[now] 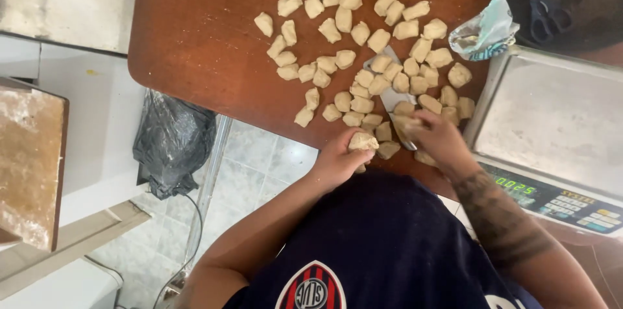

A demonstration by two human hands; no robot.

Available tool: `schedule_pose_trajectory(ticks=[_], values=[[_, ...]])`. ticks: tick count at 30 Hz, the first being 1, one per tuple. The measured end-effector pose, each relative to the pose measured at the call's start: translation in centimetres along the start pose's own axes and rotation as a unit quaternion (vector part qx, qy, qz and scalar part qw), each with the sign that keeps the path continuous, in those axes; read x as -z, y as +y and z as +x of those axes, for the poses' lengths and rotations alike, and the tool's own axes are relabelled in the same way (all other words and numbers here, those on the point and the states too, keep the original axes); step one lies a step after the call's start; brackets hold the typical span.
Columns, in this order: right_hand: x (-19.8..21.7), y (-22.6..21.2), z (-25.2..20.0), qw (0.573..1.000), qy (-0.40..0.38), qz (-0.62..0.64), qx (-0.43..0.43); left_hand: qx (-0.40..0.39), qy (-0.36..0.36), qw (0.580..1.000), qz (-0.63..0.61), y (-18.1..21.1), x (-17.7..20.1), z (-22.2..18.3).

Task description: Portion dough by weighing pieces on a scale and rolling them on a table

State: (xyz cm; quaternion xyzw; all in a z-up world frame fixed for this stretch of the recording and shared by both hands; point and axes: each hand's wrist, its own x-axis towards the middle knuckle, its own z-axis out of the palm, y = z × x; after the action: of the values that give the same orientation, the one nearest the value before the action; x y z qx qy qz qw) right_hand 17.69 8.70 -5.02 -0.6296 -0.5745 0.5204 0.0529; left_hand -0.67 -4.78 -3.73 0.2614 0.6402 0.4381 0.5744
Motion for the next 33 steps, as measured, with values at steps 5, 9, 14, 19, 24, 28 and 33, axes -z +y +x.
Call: schedule_pose_trajectory(ticks=[5, 9, 14, 19, 24, 28, 33], values=[[-2.1, -8.3, 0.2, 0.939, -0.226, 0.210, 0.151, -0.002, 0.040, 0.999, -0.001, 0.6, 0.8, -0.4], [-3.6, -3.4, 2.8, 0.939, -0.127, 0.028, 0.319, -0.032, 0.014, 0.999, -0.032, 3.9, 1.4, -0.8], [-2.6, 0.7, 0.9, 0.950, -0.108, -0.093, 0.279, -0.127, -0.171, 0.975, 0.062, 5.5, 0.1, -0.4], [0.2, 0.9, 0.8, 0.936, -0.082, 0.117, 0.322, -0.061, -0.201, 0.961, 0.180, 11.2, -1.1, -0.3], [3.6, -3.6, -3.3, 0.907, -0.091, 0.254, 0.323, 0.004, -0.172, 0.952, 0.253, 4.4, -4.4, 3.6], [3.5, -4.4, -4.5, 0.800, -0.163, 0.496, 0.294, -0.011, -0.155, 0.965, 0.213, 5.3, -6.4, 3.6], [3.1, -2.2, -4.0, 0.800, -0.140, 0.415, 0.410, 0.063, -0.144, 0.940, 0.301, 6.0, -7.4, 4.3]])
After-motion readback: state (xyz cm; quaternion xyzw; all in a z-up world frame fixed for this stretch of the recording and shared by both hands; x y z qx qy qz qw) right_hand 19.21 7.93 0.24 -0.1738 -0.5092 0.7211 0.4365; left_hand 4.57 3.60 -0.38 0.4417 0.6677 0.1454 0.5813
